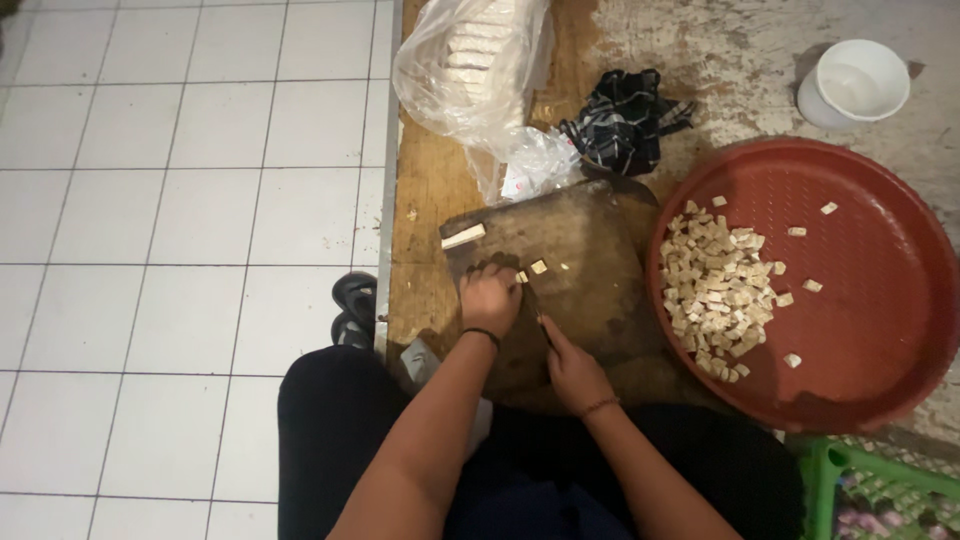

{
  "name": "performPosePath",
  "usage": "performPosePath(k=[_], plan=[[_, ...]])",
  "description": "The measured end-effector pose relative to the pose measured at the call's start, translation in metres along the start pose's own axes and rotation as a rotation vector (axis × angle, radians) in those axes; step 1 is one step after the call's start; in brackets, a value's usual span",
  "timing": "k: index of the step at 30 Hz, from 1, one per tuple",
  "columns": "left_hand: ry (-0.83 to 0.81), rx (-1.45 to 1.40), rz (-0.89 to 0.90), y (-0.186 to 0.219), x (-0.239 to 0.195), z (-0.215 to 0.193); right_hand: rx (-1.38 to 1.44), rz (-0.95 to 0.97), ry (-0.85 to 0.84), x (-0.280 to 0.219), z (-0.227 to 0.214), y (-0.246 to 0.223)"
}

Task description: The person cuts rectangular blocks of tofu into small cubes using a knife on a wooden cutting board. The diced pieces are transferred into a red plastic tray. The person continues cutting additional blocks from a plastic bag.

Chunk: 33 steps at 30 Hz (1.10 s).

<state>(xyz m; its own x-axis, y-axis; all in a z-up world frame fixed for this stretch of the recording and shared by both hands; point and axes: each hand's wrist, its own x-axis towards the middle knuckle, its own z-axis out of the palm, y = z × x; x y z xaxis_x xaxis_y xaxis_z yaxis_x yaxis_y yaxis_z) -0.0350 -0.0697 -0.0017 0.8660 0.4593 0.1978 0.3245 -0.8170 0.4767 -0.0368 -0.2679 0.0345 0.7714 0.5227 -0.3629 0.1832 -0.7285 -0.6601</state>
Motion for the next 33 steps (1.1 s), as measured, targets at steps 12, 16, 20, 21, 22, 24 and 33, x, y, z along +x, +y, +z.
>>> performPosePath(k=[12,16,20,21,22,24,33], plan=[[-0.049,-0.096,-0.029,-0.009,-0.007,-0.004,0.111,0.026,0.038,-0.025,-0.015,-0.001],[-0.052,-0.105,-0.013,-0.017,-0.010,0.000,0.082,-0.101,0.053,-0.023,-0.015,-0.006],[-0.042,-0.046,-0.022,-0.018,-0.010,0.003,0.028,-0.087,0.017,-0.020,-0.010,-0.008],[-0.045,-0.033,-0.031,-0.017,-0.009,0.003,0.014,-0.070,0.008,-0.019,-0.009,-0.008],[-0.048,-0.022,-0.038,-0.016,-0.009,0.004,0.001,-0.072,0.008,-0.017,-0.008,-0.008],[-0.029,-0.025,-0.033,-0.016,-0.008,0.004,-0.023,-0.077,0.006,-0.014,-0.005,-0.007],[-0.005,-0.058,-0.027,-0.015,-0.007,0.001,-0.016,-0.079,0.015,-0.010,-0.002,-0.009]])
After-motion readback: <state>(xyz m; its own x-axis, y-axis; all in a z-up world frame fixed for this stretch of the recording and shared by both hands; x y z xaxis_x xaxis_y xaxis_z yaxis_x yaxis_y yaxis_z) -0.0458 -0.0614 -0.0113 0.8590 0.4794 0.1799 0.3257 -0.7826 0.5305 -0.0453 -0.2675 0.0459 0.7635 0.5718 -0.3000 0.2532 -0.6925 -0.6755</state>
